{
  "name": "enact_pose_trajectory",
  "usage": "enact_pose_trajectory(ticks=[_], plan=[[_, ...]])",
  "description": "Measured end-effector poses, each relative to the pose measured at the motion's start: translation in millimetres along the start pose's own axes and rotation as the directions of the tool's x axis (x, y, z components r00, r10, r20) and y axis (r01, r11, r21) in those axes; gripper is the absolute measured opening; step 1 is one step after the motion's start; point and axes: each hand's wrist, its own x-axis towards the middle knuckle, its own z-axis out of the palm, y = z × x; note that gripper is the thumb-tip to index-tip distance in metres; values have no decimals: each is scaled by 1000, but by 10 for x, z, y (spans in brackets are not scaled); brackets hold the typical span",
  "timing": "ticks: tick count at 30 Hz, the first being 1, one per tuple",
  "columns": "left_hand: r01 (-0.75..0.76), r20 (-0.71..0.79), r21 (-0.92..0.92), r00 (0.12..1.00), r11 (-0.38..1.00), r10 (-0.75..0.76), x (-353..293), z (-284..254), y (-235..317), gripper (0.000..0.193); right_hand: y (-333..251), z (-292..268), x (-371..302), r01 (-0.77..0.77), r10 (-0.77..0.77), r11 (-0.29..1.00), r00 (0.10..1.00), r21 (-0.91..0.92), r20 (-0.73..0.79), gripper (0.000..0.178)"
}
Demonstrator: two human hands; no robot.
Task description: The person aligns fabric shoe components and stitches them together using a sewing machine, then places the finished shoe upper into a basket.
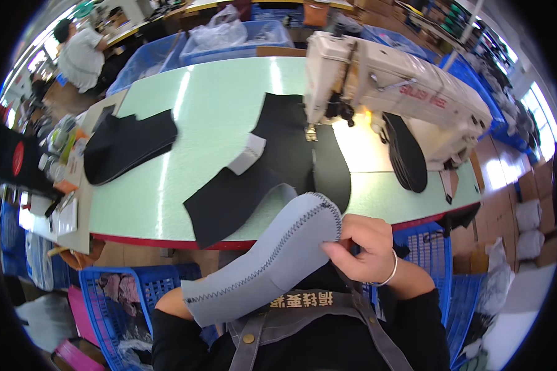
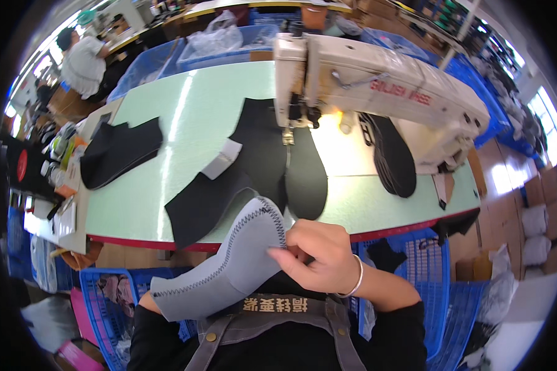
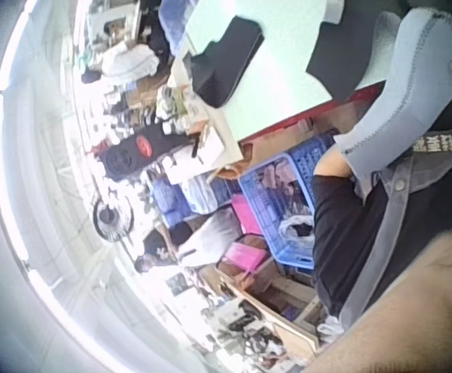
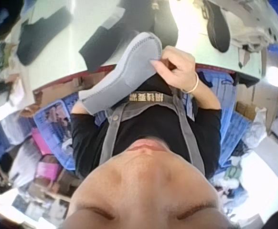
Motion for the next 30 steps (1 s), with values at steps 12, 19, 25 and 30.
enact_pose_trajectory(ticks=[12, 19, 25, 30], plan=[[-334, -703, 65, 654, 940, 281, 155, -504, -93, 24, 82, -2049, -1341, -625, 303, 729, 660, -279, -687, 30], [-57, -416, -466, 895, 883, -162, 500, -940, -712, 22, 659, -3209, -1464, -727, -490, 11, 595, -687, -637, 24], [6, -230, -469, 965, 883, -128, 911, -933, -885, 25, 1632, -4058, -1768, -861, -196, -233, 498, -453, -845, 24], [69, -160, -277, 980, 958, -117, 971, -657, -1013, 51, 2015, -2919, -1134, -602, -288, 410, 627, -685, -724, 23]])
